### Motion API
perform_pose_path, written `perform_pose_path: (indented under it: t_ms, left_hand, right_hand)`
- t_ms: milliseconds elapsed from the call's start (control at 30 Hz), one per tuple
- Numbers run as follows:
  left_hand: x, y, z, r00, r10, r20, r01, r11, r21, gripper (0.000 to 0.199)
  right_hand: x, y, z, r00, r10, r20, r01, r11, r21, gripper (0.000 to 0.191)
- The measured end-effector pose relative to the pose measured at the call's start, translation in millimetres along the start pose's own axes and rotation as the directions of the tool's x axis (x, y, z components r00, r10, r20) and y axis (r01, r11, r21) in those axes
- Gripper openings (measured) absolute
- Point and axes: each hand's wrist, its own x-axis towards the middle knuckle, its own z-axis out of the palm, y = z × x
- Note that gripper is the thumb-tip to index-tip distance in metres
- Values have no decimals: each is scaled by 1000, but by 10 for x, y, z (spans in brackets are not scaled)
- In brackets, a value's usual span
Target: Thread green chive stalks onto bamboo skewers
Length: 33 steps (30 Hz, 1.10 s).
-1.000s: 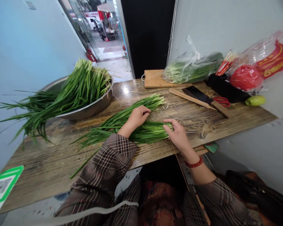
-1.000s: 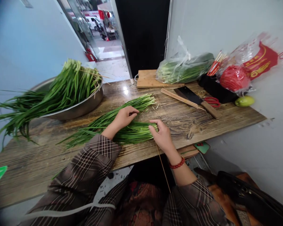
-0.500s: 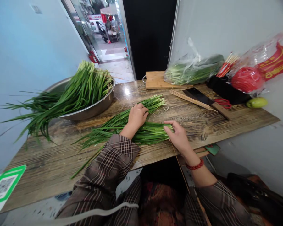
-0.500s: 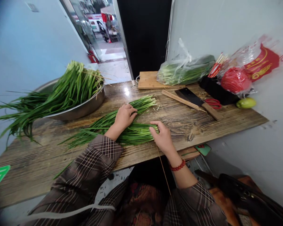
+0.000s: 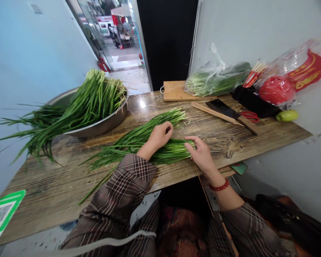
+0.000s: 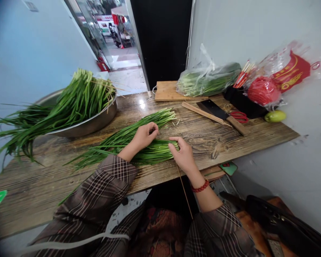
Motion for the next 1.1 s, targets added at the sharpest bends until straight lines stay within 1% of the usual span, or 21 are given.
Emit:
perform_pose_path:
  t_ms: [133,300,400,500,667,767,900,1000,1100]
  left_hand:
    - [-7,113,32,999,29,20,-27,995,-100,7]
    - [-18,204,25,999,-6,37,12,988,-152,10]
    - [-24,207,40,998,-36,45,43,987,-158,7]
    - [-30,195,63,998,-52,43,58,986,-156,13]
    - [-36,192,83,999,-38,39,43,991,-126,14]
    - [-35,197,77,999,-10,38,14,993,-117,15]
    - [-32,199,52,997,24,71,-16,994,-110,28]
    - [-31,203,34,995,32,90,-22,994,-109,30]
    - [-28,203,27,994,33,104,-20,992,-121,28]
  right_hand:
    - [9,-8,3,1000,-6,-11,6,1000,-2,27]
    - [12,-4,-1,1000,-16,-11,16,1000,7,27]
    - [6,-1,-4,1000,-15,-9,15,1000,0,27]
    - [1,-1,-5,1000,-14,-11,14,1000,1,27]
    - [3,-3,-4,1000,-16,-11,16,1000,13,27]
    - [3,-7,-1,1000,-17,-12,17,1000,18,27]
    - [0,-19,1,1000,-14,-13,14,1000,17,27]
    - [-3,-31,-3,1000,-8,-14,8,1000,7,26]
    - [-5,-45,-9,1000,-10,-12,10,1000,6,27]
